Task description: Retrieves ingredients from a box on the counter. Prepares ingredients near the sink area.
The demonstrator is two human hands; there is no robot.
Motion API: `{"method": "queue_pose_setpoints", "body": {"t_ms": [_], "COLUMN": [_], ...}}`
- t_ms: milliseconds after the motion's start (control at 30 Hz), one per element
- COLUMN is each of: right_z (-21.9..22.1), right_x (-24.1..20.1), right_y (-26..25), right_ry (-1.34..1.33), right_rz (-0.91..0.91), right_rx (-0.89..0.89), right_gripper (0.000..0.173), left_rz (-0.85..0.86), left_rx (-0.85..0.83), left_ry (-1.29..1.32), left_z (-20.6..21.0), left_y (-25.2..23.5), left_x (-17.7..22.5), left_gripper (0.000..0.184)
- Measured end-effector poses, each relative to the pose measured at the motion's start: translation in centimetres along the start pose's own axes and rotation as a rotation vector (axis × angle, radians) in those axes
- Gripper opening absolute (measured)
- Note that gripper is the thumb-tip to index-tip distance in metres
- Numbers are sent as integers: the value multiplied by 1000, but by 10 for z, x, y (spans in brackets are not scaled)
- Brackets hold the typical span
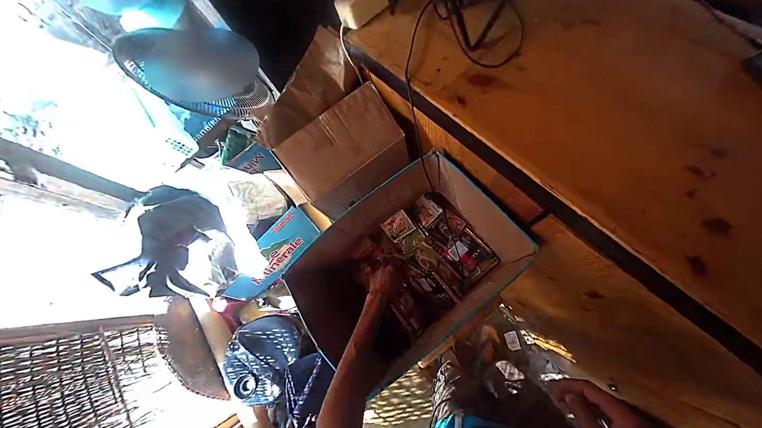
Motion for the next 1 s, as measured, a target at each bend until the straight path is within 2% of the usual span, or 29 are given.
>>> {"method": "queue_pose_setpoints", "body": {"t_ms": [67, 133, 200, 267, 300, 400, 500, 600, 667, 733, 800, 833, 900, 1000], "right_z": [2, -1, -5, -11, -14, -23, -34, -42, -42, -44, -44, -43, -37, -26], "right_x": [-4, -8, -9, -9, -9, -13, -13, -8, -8, -9, -10, -9, -7, -10], "right_y": [-4, -9, -15, -23, -28, -38, -43, -45, -44, -44, -46, -47, -51, -58], "right_ry": [9, 23, 36, 42, 48, 65, 51, 48, 43, 40, 34, 37, 55, 91], "right_rz": [-32, -52, -68, -67, -70, -103, -139, -116, -109, -105, -98, -90, -106, -178], "right_rx": [-2, 8, 27, 36, 37, 68, 108, 126, 121, 109, 108, 107, 105, 118], "right_gripper": [25, 25, 25, 26, 26, 29, 29, 28, 27, 27, 26, 27, 28, 28], "left_rz": [-42, -79, -58, 52, 115, 218, 146, 99, 102, 29, -120, -168, -157, -86], "left_rx": [18, 84, 211, 334, 331, 124, -79, -132, -76, 92, 203, 181, 76, -2], "left_ry": [12, -16, 23, 147, 210, 147, -81, -114, 48, 276, 259, 195, 89, 82], "left_z": [0, -2, -7, -13, -17, -10, 11, 17, 15, 2, -13, -12, 0, 11], "left_y": [-3, -6, -8, -6, -5, -15, -35, -43, -40, -29, -13, -8, -3, 0], "left_x": [4, 9, 21, 42, 56, 98, 122, 132, 123, 99, 65, 47, 16, -3], "left_gripper": [69, 68, 57, 42, 37, 39, 54, 52, 43, 39, 47, 54, 63, 51]}}
Point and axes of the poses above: each hand's wrist, its own y-axis away from the middle knuckle, its own z-axis out of the palm, x = y × z, the point moved 5 cm from there along -y, towards the middle knuckle, and after that the axes turned 7 degrees about -y, right-handed, at the moved point
